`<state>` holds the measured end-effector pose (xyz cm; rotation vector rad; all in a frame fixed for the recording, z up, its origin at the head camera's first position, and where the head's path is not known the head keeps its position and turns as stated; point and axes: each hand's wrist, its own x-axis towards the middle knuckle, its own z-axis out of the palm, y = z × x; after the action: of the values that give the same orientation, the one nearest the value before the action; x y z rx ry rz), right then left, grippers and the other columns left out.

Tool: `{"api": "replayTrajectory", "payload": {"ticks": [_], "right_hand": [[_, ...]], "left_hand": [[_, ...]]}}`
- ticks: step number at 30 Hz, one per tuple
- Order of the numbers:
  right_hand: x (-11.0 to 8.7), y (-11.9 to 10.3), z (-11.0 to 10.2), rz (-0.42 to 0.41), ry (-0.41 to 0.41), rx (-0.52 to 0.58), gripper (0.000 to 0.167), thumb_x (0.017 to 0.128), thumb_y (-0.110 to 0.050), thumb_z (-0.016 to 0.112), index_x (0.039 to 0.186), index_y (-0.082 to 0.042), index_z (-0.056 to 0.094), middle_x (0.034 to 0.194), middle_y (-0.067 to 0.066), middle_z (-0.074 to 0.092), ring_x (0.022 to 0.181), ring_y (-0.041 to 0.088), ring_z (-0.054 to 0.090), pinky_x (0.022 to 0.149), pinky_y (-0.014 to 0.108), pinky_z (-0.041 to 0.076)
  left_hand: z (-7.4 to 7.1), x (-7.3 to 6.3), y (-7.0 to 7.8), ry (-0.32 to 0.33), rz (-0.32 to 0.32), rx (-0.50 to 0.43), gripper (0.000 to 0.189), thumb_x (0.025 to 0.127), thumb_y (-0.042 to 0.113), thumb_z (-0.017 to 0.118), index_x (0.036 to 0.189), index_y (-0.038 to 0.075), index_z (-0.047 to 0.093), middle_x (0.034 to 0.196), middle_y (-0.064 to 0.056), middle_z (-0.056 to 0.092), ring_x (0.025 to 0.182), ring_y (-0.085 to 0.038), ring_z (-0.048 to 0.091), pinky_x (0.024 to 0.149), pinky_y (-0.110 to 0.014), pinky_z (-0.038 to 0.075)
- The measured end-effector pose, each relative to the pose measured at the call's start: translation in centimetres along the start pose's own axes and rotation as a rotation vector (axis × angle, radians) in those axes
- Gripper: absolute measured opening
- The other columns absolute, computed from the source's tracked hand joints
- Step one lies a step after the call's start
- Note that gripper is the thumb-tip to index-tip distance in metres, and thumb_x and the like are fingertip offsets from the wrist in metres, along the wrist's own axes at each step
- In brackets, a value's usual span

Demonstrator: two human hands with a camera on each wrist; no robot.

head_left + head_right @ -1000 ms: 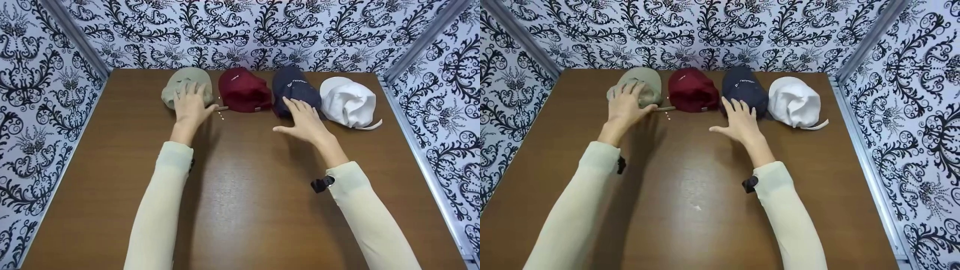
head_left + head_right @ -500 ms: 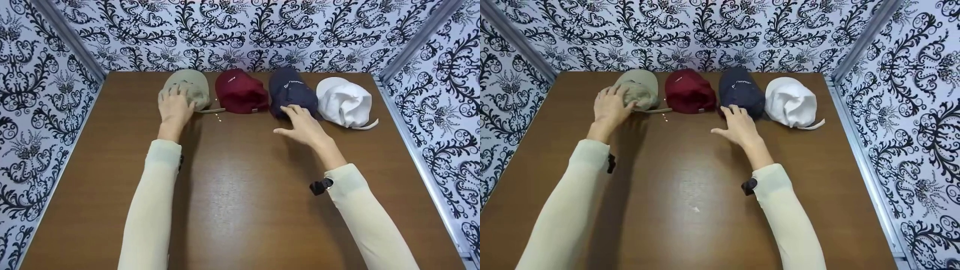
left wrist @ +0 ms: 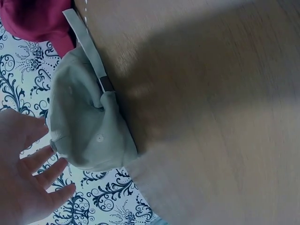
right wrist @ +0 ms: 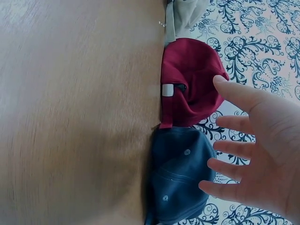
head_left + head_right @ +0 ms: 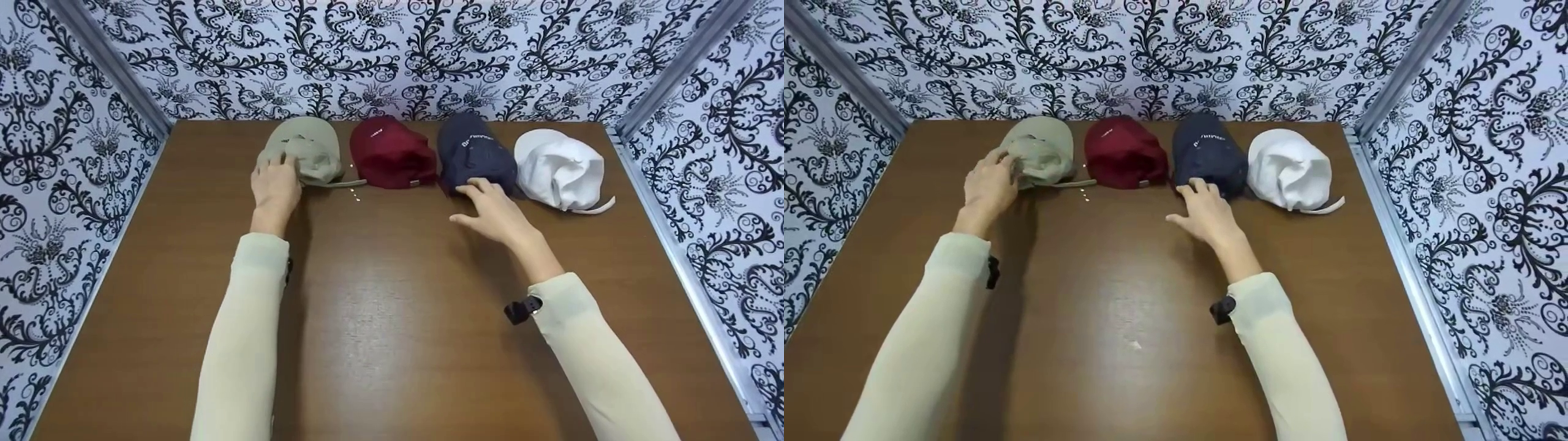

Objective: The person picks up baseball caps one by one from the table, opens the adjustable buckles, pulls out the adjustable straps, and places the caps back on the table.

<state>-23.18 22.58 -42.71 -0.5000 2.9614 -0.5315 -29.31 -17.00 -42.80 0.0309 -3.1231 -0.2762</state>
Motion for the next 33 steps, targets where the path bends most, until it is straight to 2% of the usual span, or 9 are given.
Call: {"api": "replayTrajectory", "payload": {"ticks": [5, 9, 14, 17, 20, 26, 33], "right_hand": [[-0.1, 0.0, 0.1, -0.006, -0.002, -0.003, 0.064, 0.093, -0.044, 0.067, 0.142, -0.006, 0.052, 0.149, 0.021, 0.041, 0.137, 0.045, 0.039, 0.113, 0.059, 0.036], [-0.1, 0.0, 0.3, -0.01, 0.002, 0.001, 0.062, 0.093, -0.042, 0.067, 0.141, -0.006, 0.052, 0.149, 0.022, 0.041, 0.137, 0.045, 0.039, 0.114, 0.058, 0.036], [-0.1, -0.1, 0.4, -0.012, 0.004, 0.011, 0.06, 0.093, -0.041, 0.067, 0.14, -0.006, 0.053, 0.15, 0.021, 0.041, 0.137, 0.044, 0.039, 0.114, 0.057, 0.036], [-0.2, -0.1, 0.4, -0.017, 0.007, 0.013, 0.06, 0.093, -0.04, 0.068, 0.14, -0.006, 0.054, 0.149, 0.021, 0.041, 0.136, 0.044, 0.04, 0.114, 0.057, 0.036], [-0.2, -0.1, 0.5, -0.019, 0.01, 0.017, 0.059, 0.092, -0.038, 0.068, 0.139, -0.005, 0.055, 0.149, 0.021, 0.042, 0.135, 0.045, 0.04, 0.113, 0.057, 0.037], [-0.3, -0.1, 0.6, -0.012, 0.004, 0.01, 0.058, 0.092, -0.038, 0.069, 0.138, -0.006, 0.056, 0.149, 0.022, 0.043, 0.134, 0.045, 0.042, 0.112, 0.056, 0.038], [-0.4, -0.1, 0.7, -0.005, -0.018, -0.003, 0.058, 0.093, -0.04, 0.068, 0.139, -0.005, 0.055, 0.145, 0.02, 0.049, 0.133, 0.044, 0.045, 0.112, 0.056, 0.039]], "left_hand": [[0.0, -0.1, -0.2, 0.038, 0.005, 0.002, 0.045, 0.092, 0.016, 0.067, 0.133, 0.001, 0.055, 0.142, -0.022, 0.051, 0.133, -0.046, 0.044, 0.106, -0.06, 0.043], [0.0, -0.2, -0.3, 0.089, 0.014, -0.003, 0.041, 0.087, 0.015, 0.072, 0.123, -0.001, 0.06, 0.13, -0.025, 0.058, 0.121, -0.046, 0.053, 0.098, -0.06, 0.049], [0.0, -0.3, -0.3, 0.125, 0.022, -0.015, 0.025, 0.093, 0.004, 0.056, 0.117, -0.004, 0.062, 0.12, -0.028, 0.06, 0.112, -0.047, 0.058, 0.091, -0.06, 0.052], [0.1, -0.4, -0.4, 0.131, 0.018, -0.022, 0.025, 0.097, 0.002, 0.047, 0.115, -0.004, 0.062, 0.118, -0.029, 0.061, 0.109, -0.048, 0.059, 0.089, -0.061, 0.053], [0.2, -0.5, -0.5, 0.131, 0.011, -0.029, 0.025, 0.098, 0.002, 0.044, 0.115, -0.004, 0.062, 0.116, -0.029, 0.061, 0.106, -0.049, 0.061, 0.085, -0.061, 0.054], [-0.1, -0.8, -0.3, 0.136, 0.024, -0.017, 0.021, 0.098, 0.002, 0.046, 0.108, -0.003, 0.063, 0.108, -0.032, 0.064, 0.095, -0.052, 0.065, 0.077, -0.062, 0.056], [-1.4, -0.8, 0.4, 0.146, 0.036, -0.043, 0.029, 0.103, 0.015, 0.043, 0.11, -0.004, 0.064, 0.107, -0.034, 0.065, 0.095, -0.053, 0.065, 0.078, -0.063, 0.055]]}}
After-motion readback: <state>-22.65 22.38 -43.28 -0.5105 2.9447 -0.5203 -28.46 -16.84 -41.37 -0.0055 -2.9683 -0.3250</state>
